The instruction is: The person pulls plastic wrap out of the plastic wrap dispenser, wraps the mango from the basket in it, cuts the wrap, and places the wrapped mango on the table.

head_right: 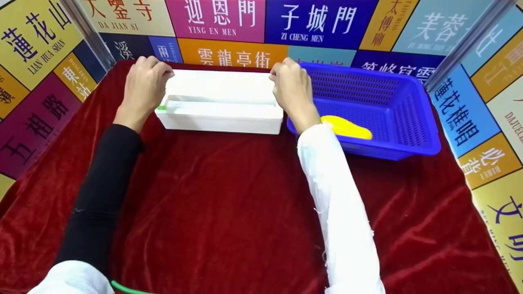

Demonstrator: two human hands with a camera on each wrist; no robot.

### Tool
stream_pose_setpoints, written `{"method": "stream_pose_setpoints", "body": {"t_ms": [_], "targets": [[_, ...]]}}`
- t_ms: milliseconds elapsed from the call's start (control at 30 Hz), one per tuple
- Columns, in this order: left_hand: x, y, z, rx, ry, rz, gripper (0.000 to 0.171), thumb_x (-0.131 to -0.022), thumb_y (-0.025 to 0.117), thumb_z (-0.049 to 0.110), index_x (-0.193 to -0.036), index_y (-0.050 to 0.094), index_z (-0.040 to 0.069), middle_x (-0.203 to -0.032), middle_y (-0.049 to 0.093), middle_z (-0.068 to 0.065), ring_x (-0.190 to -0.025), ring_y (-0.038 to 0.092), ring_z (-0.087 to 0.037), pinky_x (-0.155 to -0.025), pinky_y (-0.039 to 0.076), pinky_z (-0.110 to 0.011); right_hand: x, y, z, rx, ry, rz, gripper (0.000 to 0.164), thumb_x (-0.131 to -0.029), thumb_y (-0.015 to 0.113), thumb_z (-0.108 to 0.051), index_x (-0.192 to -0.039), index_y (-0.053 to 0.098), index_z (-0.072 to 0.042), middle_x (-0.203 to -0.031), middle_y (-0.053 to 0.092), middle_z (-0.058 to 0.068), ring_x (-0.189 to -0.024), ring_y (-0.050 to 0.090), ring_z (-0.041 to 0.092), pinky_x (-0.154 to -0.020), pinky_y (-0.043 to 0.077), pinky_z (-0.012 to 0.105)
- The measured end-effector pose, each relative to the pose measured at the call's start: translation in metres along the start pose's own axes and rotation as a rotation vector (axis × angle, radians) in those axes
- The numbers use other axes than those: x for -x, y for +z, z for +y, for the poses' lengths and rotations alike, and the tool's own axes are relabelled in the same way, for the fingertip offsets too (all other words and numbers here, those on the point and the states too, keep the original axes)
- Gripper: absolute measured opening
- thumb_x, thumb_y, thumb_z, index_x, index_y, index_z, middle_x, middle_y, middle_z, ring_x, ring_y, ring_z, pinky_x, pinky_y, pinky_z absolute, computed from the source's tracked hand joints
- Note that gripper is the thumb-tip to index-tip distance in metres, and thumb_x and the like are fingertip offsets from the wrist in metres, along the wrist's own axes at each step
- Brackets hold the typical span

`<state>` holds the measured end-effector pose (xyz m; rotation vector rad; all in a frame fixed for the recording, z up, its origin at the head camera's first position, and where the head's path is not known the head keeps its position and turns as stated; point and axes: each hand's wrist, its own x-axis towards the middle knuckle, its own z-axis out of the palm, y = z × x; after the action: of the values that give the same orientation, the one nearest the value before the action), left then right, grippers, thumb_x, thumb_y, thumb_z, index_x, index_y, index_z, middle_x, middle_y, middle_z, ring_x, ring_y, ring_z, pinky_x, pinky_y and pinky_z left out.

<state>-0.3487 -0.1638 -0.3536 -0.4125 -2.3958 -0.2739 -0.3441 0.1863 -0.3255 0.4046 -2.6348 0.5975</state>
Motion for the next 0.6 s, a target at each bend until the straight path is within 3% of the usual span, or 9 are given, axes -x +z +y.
{"method": "stream_pose_setpoints", "body": {"t_ms": [267,600], "targets": [[-0.007,-0.01,0.003,0.019,-0.022,0.015,0.026,-0.101,0.059,0.023,-0.102,0.07,0.0,-0.097,0.065,-0.018,-0.088,0.056,-0.038,-0.071,0.046,-0.045,-0.002,-0.009,-0.004,-0.035,-0.004,0.081,0.019,-0.098,0.065,-0.016,-0.102,0.077,-0.003,-0.099,0.068,0.016,-0.098,0.065,0.037,-0.087,0.051,0.05],[-0.015,-0.019,0.006,0.015,0.001,0.094,0.031,-0.102,0.056,0.029,-0.102,0.068,0.0,-0.095,0.063,-0.018,-0.086,0.053,-0.037,-0.068,0.042,-0.043,-0.005,-0.024,-0.01,-0.069,-0.004,0.138,0.019,-0.097,0.067,-0.016,-0.1,0.078,-0.002,-0.097,0.069,0.017,-0.096,0.064,0.035,-0.087,0.05,0.046]]}}
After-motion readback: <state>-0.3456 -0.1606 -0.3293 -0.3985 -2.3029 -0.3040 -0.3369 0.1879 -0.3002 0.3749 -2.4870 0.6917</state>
